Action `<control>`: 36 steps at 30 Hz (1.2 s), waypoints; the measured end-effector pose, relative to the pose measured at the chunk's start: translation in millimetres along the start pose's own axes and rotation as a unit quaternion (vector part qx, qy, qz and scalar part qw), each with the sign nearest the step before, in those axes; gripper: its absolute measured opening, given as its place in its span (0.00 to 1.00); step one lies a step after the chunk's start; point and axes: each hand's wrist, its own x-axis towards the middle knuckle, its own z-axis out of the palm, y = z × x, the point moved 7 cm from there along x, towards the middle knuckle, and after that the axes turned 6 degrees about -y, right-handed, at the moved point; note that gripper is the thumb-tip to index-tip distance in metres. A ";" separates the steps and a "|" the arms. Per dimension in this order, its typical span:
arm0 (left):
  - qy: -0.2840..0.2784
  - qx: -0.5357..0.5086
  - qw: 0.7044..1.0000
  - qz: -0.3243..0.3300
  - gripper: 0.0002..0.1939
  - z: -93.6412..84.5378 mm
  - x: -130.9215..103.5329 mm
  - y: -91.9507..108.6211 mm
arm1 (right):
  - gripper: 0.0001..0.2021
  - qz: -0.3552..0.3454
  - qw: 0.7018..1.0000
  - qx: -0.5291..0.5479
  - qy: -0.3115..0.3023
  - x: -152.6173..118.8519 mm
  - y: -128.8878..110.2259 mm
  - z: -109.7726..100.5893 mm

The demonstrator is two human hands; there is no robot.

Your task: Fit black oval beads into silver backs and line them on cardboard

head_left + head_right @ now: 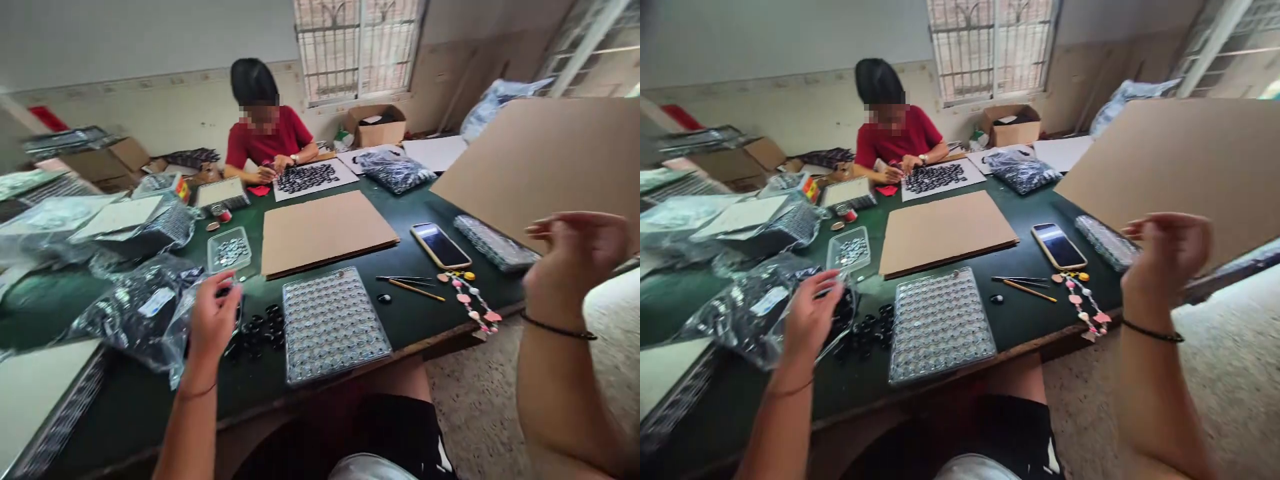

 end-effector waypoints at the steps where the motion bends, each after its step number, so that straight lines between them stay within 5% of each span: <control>1: -0.026 0.014 0.999 0.027 0.16 17.1 7.1 6.7 | 0.21 -0.047 0.997 0.049 -0.036 -9.6 -34.4 23.3; 5: -0.181 0.066 0.975 0.111 0.12 86.0 17.1 21.5 | 0.09 -0.214 0.918 0.039 -0.331 -64.8 -141.9 134.8; 7: -0.211 0.082 0.965 0.130 0.11 101.8 10.8 19.8 | 0.09 -0.241 0.886 0.025 -0.395 -86.2 -156.8 168.9; 10: -0.225 0.075 0.963 0.127 0.10 106.1 -1.5 13.3 | 0.09 -0.221 0.876 0.010 -0.429 -101.5 -141.2 191.9; 16: -0.220 0.062 0.962 0.146 0.09 108.5 -13.6 20.1 | 0.07 -0.182 0.916 -0.065 -0.352 -106.9 -89.0 162.2; 22: -0.207 0.109 0.951 0.200 0.10 116.1 -18.5 26.1 | 0.06 -0.168 0.928 -0.064 -0.325 -126.0 -78.1 134.3; 28: -0.198 0.134 0.950 0.201 0.10 114.2 -16.5 24.2 | 0.09 -0.174 0.911 -0.044 -0.372 -147.7 -75.3 146.1; 36: -0.205 0.138 0.942 0.226 0.10 116.7 -21.7 26.8 | 0.08 -0.091 0.912 0.023 -0.400 -143.0 -66.1 149.7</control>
